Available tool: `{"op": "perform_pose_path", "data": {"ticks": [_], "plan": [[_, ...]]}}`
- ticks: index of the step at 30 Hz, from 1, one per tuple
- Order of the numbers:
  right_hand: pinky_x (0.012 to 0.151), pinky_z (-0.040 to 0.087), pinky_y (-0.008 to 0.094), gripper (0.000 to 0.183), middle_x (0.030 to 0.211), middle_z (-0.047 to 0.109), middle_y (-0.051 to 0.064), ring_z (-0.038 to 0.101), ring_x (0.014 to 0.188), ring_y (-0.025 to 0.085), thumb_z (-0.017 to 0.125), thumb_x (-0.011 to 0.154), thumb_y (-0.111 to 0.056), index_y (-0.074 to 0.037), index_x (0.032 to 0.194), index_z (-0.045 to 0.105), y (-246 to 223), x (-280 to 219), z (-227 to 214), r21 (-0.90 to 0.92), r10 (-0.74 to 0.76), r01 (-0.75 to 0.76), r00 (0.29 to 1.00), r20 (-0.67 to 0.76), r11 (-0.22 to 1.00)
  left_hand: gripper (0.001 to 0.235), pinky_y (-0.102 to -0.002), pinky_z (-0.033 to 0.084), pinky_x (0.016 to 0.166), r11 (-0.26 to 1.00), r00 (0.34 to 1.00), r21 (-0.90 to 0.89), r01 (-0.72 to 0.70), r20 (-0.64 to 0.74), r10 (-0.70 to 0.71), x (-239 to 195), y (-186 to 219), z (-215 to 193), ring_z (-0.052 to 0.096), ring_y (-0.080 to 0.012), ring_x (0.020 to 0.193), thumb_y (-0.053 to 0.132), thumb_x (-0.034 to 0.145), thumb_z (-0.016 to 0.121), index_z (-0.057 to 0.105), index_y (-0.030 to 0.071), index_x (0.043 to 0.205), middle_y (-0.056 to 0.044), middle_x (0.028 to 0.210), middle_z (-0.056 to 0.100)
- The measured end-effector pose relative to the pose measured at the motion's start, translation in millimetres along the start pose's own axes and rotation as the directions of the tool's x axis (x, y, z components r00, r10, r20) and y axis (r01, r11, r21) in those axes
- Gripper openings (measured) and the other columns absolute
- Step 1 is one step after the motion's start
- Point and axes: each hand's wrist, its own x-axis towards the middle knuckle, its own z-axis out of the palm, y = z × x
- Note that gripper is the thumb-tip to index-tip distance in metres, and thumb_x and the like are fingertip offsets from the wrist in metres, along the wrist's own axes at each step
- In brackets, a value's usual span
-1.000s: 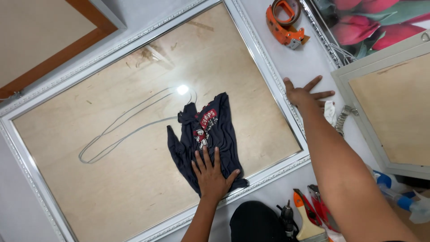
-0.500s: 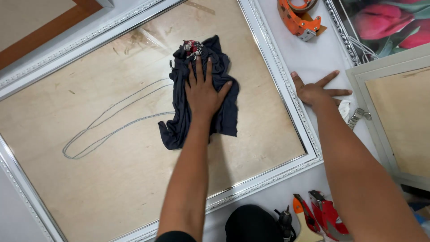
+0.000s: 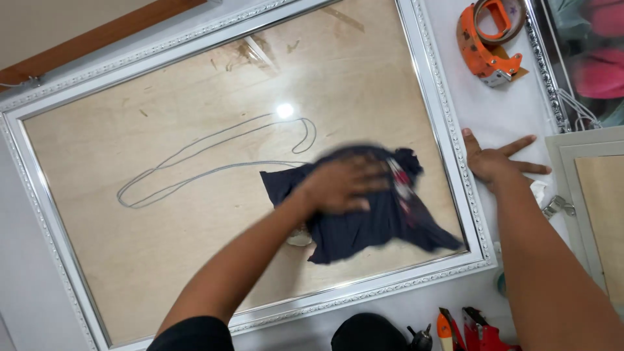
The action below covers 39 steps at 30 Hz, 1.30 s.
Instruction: Cleaning a glass pane inside a picture frame using a brush, spray cleaner, and a cloth
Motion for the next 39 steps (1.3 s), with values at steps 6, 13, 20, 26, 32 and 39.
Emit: {"op": "perform_pose_path", "data": {"ticks": [6,13,20,26,32,39], "plan": [[0.111,0.02,0.086,0.126,0.15,-0.037,0.032,-0.01,0.141,0.074,0.021,0.083,-0.101,-0.015,0.16,-0.031,-2.0,-3.5,-2.1,0.078,0.08,-0.079,0.997,-0.005,0.994,0.089,-0.067,0.01,0.117,0.422,0.443,0.148,0.895,-0.427,-0.789,-22.6,-112.5,-68.9,-0.004,-0.0478,0.15,0.082,0.097,0.032,0.037,0.02,0.161,-0.014,0.167,0.004],[0.115,0.002,0.081,0.124,0.158,-0.043,0.002,-0.033,0.135,0.054,0.023,0.085,-0.094,-0.008,0.163,-0.021,-3.4,-4.1,-1.5,0.047,-0.004,0.004,1.0,-0.006,0.999,0.078,-0.064,0.0,0.123,0.735,0.732,0.118,0.668,-0.283,-0.62,-19.3,56.3,-9.6,0.001,-0.0413,0.156,0.069,0.098,0.037,0.027,0.026,0.162,-0.016,0.17,0.006],[0.117,0.003,0.08,0.12,0.16,-0.041,0.001,-0.032,0.133,0.054,0.022,0.086,-0.092,-0.01,0.163,-0.022,1.0,9.6,6.3,0.053,0.002,0.0,0.999,-0.047,0.999,0.061,-0.051,0.016,0.128,0.968,0.997,-0.245,0.049,0.076,-0.031,-87.4,118.8,21.5,0.02,-0.0321,0.159,0.049,0.107,0.022,0.041,0.017,0.155,-0.009,0.168,0.03],[0.116,0.003,0.082,0.119,0.158,-0.043,-0.002,-0.034,0.131,0.053,0.019,0.087,-0.093,-0.011,0.168,-0.012,5.5,20.1,10.4,-0.007,-0.014,0.013,0.999,-0.04,1.0,0.072,-0.062,0.025,0.116,0.83,0.838,0.122,0.544,-0.139,-0.528,-79.2,-86.8,-74.0,0.022,-0.0424,0.149,0.069,0.098,0.035,0.04,0.026,0.155,-0.011,0.163,0.03],[0.118,0.012,0.08,0.117,0.153,-0.043,0.009,-0.023,0.135,0.063,0.026,0.091,-0.096,-0.017,0.167,-0.014,5.9,20.1,17.1,0.061,0.022,-0.02,0.999,-0.042,0.998,0.077,-0.063,0.015,0.119,0.307,0.345,0.157,0.939,-0.446,-0.826,-75.5,-112.6,-74.5,0.002,-0.0458,0.153,0.059,0.102,0.051,0.022,0.025,0.165,-0.013,0.17,0.006],[0.114,0.006,0.085,0.114,0.155,-0.045,-0.007,-0.033,0.13,0.054,0.019,0.089,-0.095,-0.021,0.173,-0.001,1.5,12.9,11.3,-0.001,-0.007,0.007,0.998,-0.057,1.0,0.062,-0.061,0.009,0.121,0.844,0.842,-0.041,0.535,-0.046,-0.537,-112.1,134.5,-5.7,0.007,-0.0428,0.155,0.044,0.093,0.048,0.049,0.012,0.146,-0.019,0.168,0.017]]}}
